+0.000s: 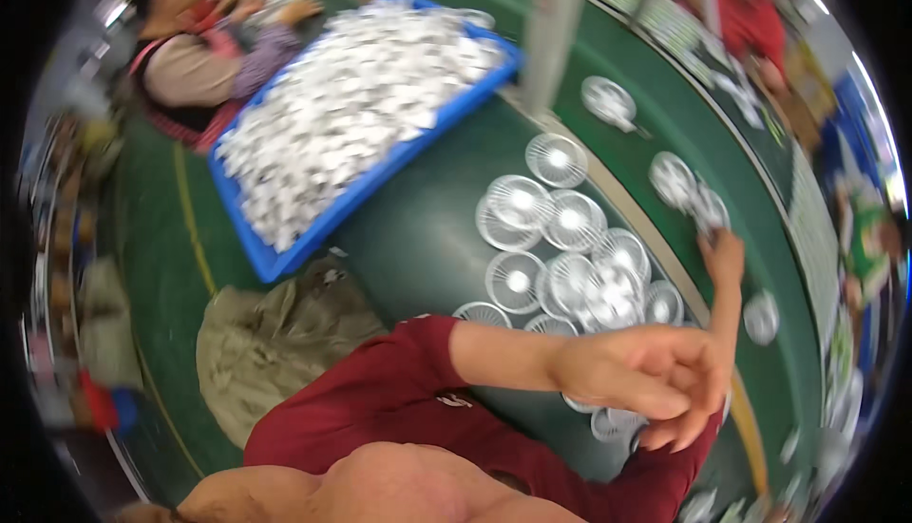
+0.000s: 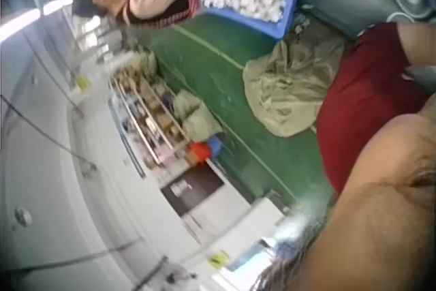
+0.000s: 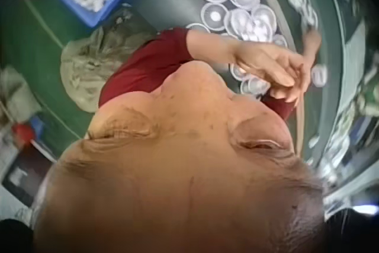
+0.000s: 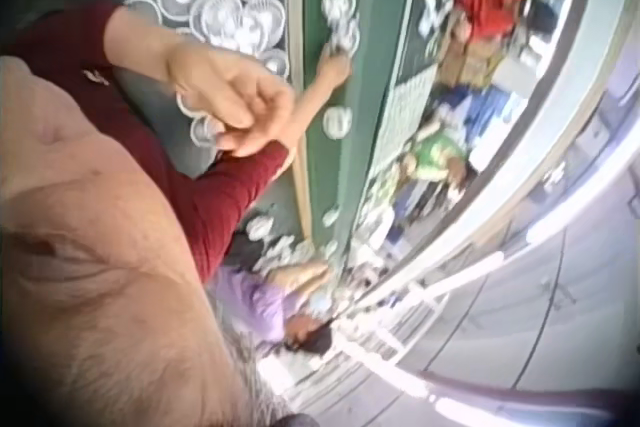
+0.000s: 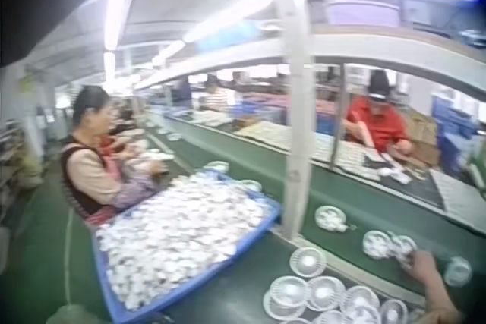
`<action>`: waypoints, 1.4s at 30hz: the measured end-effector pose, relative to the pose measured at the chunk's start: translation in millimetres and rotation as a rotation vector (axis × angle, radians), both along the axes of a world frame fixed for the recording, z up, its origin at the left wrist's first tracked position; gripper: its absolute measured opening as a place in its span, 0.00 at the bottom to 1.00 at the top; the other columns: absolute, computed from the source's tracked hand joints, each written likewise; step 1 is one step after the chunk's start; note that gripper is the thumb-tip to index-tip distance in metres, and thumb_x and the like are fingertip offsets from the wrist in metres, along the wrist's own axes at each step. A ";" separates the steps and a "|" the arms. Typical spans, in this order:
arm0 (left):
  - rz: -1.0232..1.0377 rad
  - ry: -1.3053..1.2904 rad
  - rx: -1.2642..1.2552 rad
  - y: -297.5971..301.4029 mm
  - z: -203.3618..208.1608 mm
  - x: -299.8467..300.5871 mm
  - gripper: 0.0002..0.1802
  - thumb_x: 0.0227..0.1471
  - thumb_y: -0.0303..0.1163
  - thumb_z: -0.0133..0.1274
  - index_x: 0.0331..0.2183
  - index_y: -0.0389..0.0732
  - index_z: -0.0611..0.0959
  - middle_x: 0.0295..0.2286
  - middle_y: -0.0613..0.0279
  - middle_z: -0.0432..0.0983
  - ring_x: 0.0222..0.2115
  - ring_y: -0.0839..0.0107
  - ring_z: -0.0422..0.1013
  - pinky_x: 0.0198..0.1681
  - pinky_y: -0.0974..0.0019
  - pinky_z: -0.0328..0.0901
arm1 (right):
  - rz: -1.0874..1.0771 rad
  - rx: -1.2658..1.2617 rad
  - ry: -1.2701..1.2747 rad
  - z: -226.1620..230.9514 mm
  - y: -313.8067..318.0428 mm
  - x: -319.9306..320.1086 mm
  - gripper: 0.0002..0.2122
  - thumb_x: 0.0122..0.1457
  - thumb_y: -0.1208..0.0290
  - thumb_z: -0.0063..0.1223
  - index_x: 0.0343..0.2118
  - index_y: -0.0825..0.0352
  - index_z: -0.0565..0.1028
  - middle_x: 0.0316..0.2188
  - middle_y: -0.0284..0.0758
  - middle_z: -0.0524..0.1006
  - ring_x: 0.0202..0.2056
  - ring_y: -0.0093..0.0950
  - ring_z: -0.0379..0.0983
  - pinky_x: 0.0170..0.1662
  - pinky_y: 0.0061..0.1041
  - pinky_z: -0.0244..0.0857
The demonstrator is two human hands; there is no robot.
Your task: The person assembles portable electric fans by hand, snapping grilles and components onto the fan bodies and placing the assembled fans onto the conveyor belt.
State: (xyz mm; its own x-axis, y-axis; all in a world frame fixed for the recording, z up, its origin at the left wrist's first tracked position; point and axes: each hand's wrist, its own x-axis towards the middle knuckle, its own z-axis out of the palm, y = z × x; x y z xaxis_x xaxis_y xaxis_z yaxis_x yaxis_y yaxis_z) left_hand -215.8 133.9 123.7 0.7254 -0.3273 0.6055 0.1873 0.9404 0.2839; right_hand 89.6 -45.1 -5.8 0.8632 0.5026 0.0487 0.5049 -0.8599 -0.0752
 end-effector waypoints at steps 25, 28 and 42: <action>0.286 0.648 -0.108 -15.9 -111.9 115.0 0.17 0.57 0.52 0.51 0.37 0.49 0.79 0.26 0.72 0.74 0.27 0.77 0.71 0.30 0.69 0.68 | -0.014 0.601 0.121 47.3 -31.7 -150.3 0.19 0.54 0.77 0.56 0.51 0.66 0.72 0.46 0.38 0.74 0.46 0.29 0.70 0.46 0.26 0.66; 0.121 0.644 -0.166 -11.0 -112.2 117.1 0.22 0.57 0.56 0.47 0.37 0.48 0.81 0.29 0.70 0.77 0.29 0.76 0.73 0.34 0.64 0.69 | 0.140 0.304 -0.023 23.6 -42.2 -158.7 0.27 0.47 0.73 0.62 0.53 0.66 0.69 0.55 0.48 0.67 0.57 0.46 0.62 0.60 0.40 0.54; 0.137 0.613 -0.162 4.3 -100.1 111.5 0.21 0.59 0.46 0.44 0.43 0.40 0.79 0.36 0.60 0.79 0.36 0.66 0.77 0.42 0.61 0.72 | 0.116 0.423 0.150 -3.1 -49.3 -168.4 0.28 0.44 0.75 0.64 0.52 0.69 0.69 0.54 0.48 0.68 0.57 0.45 0.62 0.59 0.39 0.55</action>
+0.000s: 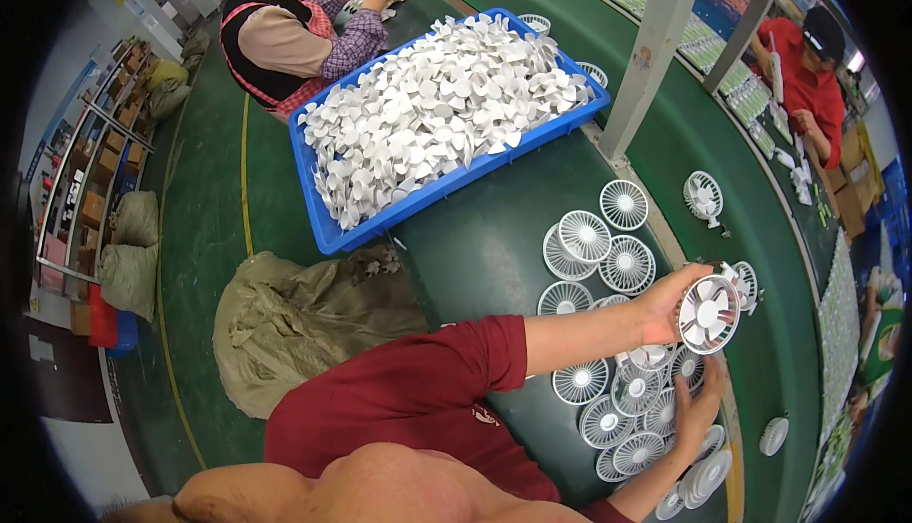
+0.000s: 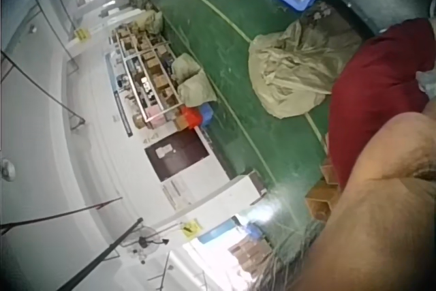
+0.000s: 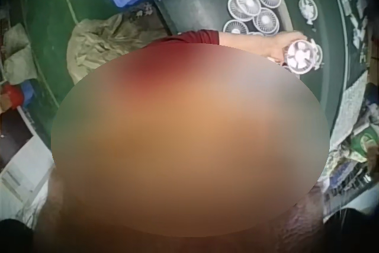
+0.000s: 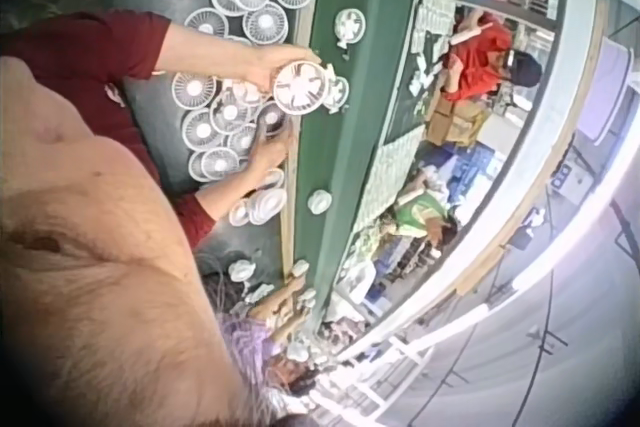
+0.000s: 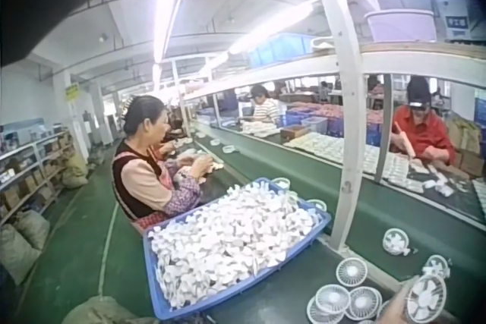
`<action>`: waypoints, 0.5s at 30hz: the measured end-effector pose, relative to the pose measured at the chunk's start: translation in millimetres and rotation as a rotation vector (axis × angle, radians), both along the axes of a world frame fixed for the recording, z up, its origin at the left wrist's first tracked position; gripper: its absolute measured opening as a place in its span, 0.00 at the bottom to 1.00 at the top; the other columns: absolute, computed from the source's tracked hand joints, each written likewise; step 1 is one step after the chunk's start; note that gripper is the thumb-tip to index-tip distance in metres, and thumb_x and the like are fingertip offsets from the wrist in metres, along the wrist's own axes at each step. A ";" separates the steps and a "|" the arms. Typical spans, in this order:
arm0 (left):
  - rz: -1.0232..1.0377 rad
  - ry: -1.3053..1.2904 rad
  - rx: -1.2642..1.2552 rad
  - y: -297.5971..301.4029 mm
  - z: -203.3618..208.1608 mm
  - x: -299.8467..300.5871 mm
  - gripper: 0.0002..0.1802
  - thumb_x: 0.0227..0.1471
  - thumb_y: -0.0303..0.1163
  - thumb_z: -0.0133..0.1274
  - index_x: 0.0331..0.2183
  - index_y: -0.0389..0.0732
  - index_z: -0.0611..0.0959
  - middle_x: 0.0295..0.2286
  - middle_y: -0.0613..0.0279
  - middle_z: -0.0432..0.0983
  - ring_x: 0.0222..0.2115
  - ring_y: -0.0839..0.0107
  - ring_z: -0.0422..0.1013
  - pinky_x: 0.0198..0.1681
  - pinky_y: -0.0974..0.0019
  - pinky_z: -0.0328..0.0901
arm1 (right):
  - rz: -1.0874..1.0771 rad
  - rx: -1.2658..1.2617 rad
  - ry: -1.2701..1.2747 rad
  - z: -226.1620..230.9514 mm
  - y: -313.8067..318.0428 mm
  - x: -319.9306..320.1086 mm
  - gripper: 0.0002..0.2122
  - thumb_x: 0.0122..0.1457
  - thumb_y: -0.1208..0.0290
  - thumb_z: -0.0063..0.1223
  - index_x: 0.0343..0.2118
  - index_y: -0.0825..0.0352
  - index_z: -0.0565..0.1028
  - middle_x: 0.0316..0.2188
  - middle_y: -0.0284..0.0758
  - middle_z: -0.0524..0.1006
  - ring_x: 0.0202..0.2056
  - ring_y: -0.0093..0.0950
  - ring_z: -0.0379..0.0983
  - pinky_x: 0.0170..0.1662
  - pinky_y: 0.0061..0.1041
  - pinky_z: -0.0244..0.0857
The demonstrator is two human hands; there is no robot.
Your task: The person assembles portable electric fans by hand, snapping grilles and components onto the fan bodies and placing the assembled fans onto the conveyor belt.
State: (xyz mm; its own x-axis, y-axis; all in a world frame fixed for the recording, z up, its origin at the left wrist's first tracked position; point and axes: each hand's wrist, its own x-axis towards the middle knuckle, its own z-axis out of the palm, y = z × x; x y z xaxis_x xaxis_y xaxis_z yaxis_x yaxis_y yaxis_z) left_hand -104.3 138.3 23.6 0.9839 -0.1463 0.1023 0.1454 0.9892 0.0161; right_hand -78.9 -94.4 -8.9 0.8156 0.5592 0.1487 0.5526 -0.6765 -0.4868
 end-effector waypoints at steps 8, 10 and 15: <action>-0.029 -0.014 0.029 -4.1 -2.5 3.4 0.25 0.60 0.51 0.43 0.43 0.39 0.79 0.36 0.60 0.79 0.34 0.67 0.77 0.40 0.62 0.72 | -0.092 -0.158 -0.013 -2.9 12.2 9.3 0.34 0.41 0.74 0.66 0.55 0.70 0.66 0.56 0.48 0.66 0.58 0.47 0.59 0.61 0.40 0.53; -0.039 0.009 0.038 -5.1 -3.1 3.4 0.26 0.60 0.52 0.43 0.42 0.40 0.80 0.36 0.60 0.79 0.34 0.67 0.77 0.40 0.62 0.72 | -0.088 -0.146 -0.071 0.8 20.9 3.0 0.34 0.40 0.74 0.67 0.55 0.70 0.66 0.56 0.49 0.66 0.57 0.47 0.60 0.60 0.40 0.53; -0.052 0.081 0.050 -6.2 -4.8 2.7 0.24 0.59 0.52 0.45 0.41 0.41 0.81 0.35 0.60 0.80 0.34 0.66 0.77 0.39 0.61 0.72 | 0.000 -0.214 -0.207 -8.0 18.1 6.9 0.35 0.39 0.75 0.67 0.55 0.71 0.65 0.55 0.51 0.65 0.56 0.49 0.60 0.60 0.41 0.53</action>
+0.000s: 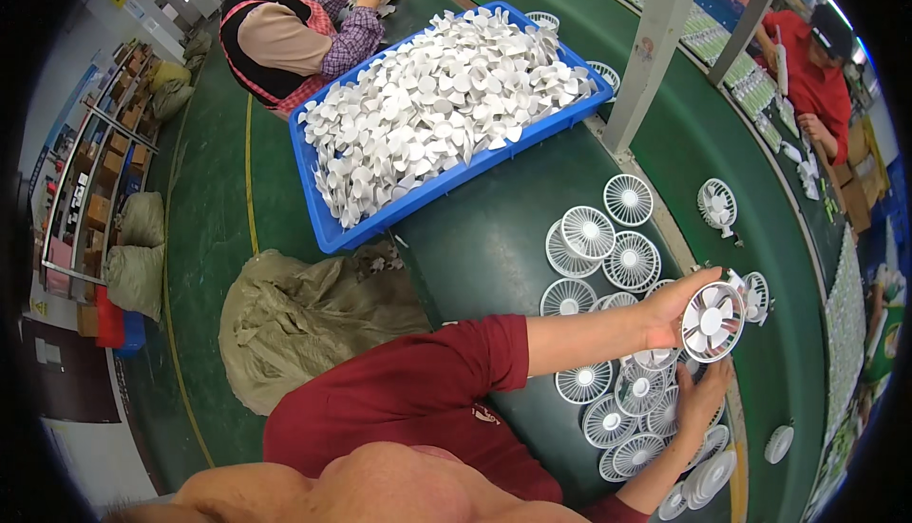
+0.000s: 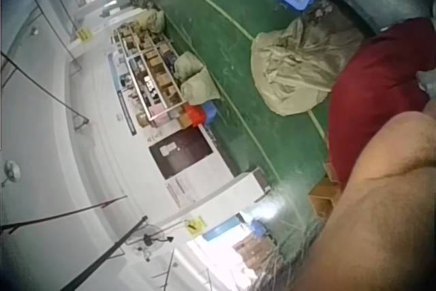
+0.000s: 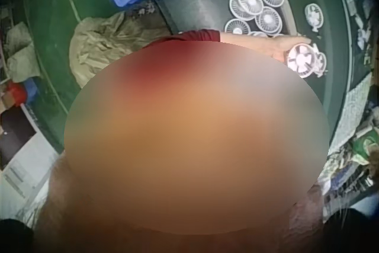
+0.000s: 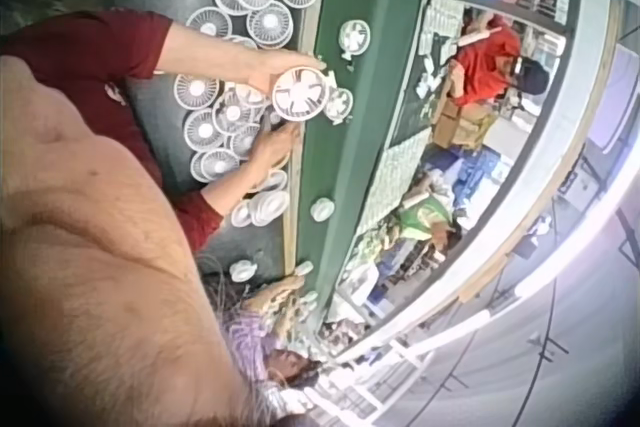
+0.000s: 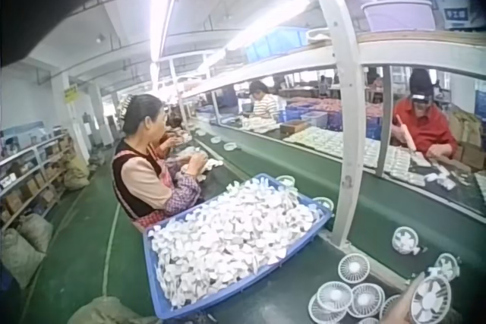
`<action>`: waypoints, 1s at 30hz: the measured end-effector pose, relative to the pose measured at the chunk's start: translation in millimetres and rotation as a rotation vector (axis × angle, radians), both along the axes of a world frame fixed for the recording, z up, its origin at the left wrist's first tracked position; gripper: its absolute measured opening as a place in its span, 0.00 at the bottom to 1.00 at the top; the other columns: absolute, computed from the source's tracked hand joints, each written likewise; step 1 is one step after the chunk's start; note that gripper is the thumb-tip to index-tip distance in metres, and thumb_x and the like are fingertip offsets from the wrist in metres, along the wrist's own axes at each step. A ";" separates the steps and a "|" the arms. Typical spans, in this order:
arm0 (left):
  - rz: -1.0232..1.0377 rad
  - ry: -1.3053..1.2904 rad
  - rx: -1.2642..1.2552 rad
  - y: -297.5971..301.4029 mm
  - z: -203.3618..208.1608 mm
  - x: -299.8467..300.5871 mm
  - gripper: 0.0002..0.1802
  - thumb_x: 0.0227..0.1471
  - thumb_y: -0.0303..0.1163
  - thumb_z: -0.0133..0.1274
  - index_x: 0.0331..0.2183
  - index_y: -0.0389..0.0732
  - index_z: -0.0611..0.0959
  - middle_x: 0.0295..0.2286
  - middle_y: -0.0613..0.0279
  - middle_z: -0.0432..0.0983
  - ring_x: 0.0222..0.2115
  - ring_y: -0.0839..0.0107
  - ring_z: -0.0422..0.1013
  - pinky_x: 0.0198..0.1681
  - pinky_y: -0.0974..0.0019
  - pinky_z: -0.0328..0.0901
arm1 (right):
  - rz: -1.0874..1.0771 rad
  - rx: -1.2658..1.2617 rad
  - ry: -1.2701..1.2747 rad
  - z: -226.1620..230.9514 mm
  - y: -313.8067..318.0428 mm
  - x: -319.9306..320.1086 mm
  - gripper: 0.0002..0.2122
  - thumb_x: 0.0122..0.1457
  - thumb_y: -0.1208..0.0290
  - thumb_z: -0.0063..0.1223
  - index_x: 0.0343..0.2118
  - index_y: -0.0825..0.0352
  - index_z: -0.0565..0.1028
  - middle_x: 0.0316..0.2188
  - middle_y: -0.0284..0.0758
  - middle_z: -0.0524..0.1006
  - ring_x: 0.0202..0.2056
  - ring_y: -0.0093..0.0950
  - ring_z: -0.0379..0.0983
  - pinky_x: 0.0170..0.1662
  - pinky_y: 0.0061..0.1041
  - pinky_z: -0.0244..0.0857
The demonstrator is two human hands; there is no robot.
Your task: The person assembles portable electric fans by hand, snapping grilles and components onto the fan bodies and placing the assembled fans onto the conveyor belt.
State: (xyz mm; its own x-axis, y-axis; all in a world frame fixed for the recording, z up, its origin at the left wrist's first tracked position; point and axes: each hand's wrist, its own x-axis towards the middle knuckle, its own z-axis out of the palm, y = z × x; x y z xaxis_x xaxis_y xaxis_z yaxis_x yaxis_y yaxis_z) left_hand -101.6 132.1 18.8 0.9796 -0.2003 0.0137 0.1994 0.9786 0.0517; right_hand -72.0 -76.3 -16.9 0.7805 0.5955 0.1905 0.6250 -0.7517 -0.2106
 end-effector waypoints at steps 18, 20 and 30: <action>0.160 0.117 0.413 -28.3 -14.0 -8.9 0.11 0.59 0.43 0.50 0.38 0.48 0.73 0.30 0.75 0.69 0.30 0.84 0.68 0.31 0.74 0.65 | -0.058 1.038 0.062 35.9 14.8 -29.5 0.05 0.56 0.81 0.52 0.34 0.69 0.69 0.46 0.40 0.71 0.45 0.28 0.68 0.51 0.27 0.61; 0.176 0.090 0.413 -38.0 -13.8 -12.9 0.11 0.59 0.44 0.50 0.38 0.48 0.73 0.30 0.73 0.69 0.32 0.82 0.68 0.33 0.72 0.65 | 0.035 0.993 0.128 44.6 32.8 -46.9 0.07 0.54 0.81 0.53 0.32 0.67 0.67 0.58 0.45 0.64 0.56 0.34 0.63 0.61 0.36 0.52; -0.013 0.149 0.355 -52.1 -1.2 -30.6 0.20 0.60 0.49 0.46 0.44 0.44 0.74 0.39 0.65 0.72 0.40 0.73 0.70 0.43 0.66 0.67 | 0.207 0.732 -0.049 55.4 49.9 -56.6 0.24 0.56 0.52 0.54 0.48 0.65 0.67 0.62 0.50 0.56 0.61 0.46 0.56 0.61 0.41 0.49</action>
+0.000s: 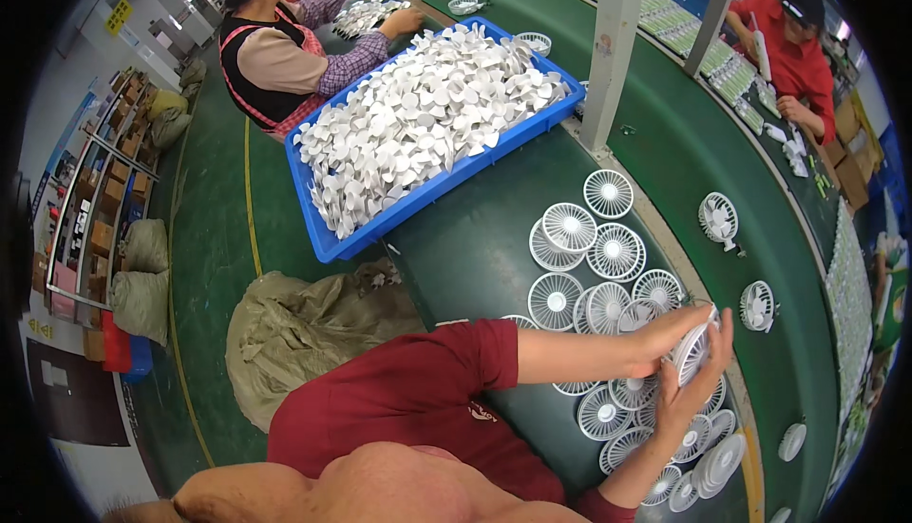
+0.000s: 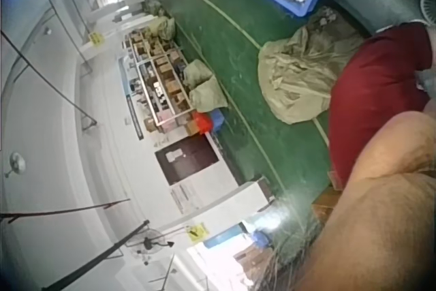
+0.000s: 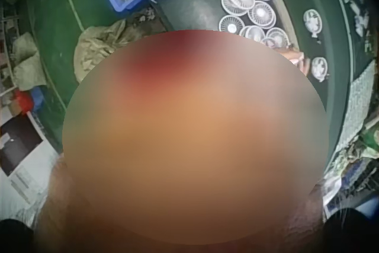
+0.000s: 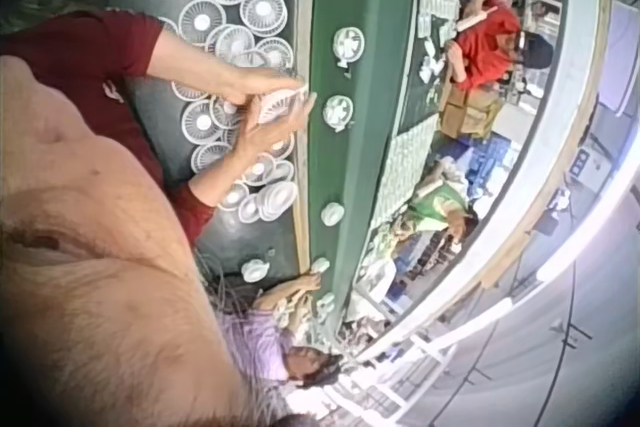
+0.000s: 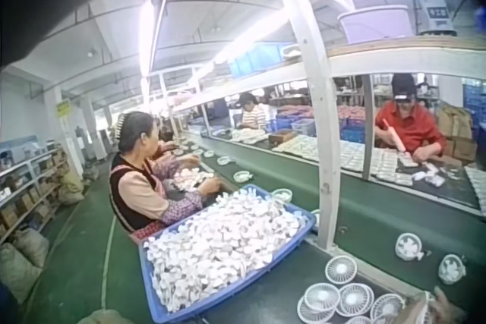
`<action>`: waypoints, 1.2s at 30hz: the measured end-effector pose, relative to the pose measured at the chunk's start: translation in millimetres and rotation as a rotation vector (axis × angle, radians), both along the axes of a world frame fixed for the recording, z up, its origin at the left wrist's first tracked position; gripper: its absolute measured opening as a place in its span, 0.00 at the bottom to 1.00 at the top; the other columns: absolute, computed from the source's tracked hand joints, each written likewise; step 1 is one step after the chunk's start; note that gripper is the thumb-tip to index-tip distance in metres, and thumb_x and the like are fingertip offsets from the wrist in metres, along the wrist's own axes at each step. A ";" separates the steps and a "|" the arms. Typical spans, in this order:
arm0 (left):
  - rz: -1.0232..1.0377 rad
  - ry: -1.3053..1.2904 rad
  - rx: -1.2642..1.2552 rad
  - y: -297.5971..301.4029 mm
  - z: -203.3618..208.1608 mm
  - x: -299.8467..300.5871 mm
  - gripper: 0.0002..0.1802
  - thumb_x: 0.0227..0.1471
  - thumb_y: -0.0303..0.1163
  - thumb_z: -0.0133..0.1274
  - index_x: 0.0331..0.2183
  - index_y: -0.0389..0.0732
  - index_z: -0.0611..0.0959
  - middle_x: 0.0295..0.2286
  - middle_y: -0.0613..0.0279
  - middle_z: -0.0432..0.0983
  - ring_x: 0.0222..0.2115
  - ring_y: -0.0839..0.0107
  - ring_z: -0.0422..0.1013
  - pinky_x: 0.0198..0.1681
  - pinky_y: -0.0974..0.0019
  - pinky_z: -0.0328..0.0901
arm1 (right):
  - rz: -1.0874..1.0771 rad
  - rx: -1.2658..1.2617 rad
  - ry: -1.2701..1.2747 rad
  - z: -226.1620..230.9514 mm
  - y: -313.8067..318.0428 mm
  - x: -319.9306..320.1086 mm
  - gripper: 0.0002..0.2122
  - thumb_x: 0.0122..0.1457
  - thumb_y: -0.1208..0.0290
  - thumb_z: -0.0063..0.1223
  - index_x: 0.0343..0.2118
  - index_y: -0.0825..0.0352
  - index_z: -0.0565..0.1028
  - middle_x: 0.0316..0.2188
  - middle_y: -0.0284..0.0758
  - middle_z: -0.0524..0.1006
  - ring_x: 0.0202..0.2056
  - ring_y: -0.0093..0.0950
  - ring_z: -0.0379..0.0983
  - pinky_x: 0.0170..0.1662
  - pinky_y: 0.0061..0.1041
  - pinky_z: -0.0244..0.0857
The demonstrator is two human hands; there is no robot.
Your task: The person assembles portable electric fans by hand, snapping grilles and components onto the fan bodies and placing the assembled fans onto the conveyor belt.
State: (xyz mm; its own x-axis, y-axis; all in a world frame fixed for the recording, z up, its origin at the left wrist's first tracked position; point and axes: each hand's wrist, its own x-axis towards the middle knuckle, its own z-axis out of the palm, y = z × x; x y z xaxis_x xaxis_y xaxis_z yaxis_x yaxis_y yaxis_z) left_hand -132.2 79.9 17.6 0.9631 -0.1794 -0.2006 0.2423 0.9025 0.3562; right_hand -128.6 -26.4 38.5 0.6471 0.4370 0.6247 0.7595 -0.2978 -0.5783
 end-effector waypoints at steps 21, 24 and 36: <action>0.814 -0.665 1.232 6.1 -5.2 -17.9 0.27 0.46 0.34 0.58 0.48 0.38 0.69 0.48 0.45 0.64 0.50 0.48 0.60 0.55 0.50 0.54 | 0.127 0.623 0.848 -40.7 7.5 1.3 0.27 0.67 0.52 0.36 0.62 0.64 0.56 0.58 0.36 0.63 0.57 0.30 0.61 0.61 0.30 0.55; 0.658 -0.717 1.532 22.1 -5.0 -6.6 0.35 0.45 0.36 0.59 0.53 0.36 0.65 0.55 0.39 0.56 0.54 0.42 0.55 0.58 0.48 0.51 | 0.082 0.303 0.619 -18.0 -9.4 38.1 0.21 0.64 0.62 0.41 0.58 0.67 0.63 0.56 0.38 0.67 0.58 0.32 0.60 0.60 0.29 0.52; 0.157 -0.654 2.120 61.3 3.9 88.7 0.36 0.50 0.41 0.57 0.57 0.41 0.64 0.58 0.40 0.54 0.58 0.42 0.52 0.59 0.49 0.54 | -0.915 -0.365 0.042 -42.5 -212.9 96.9 0.25 0.52 0.57 0.61 0.52 0.60 0.71 0.55 0.60 0.63 0.56 0.55 0.60 0.57 0.45 0.57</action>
State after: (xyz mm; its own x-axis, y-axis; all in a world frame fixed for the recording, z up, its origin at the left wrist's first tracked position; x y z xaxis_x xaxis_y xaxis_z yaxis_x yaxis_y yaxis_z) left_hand -43.5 141.3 21.5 0.9374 -0.1372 0.3200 -0.2953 -0.8000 0.5222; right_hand -31.7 -239.3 -4.0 0.8503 -0.0816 0.5199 0.1283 -0.9260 -0.3552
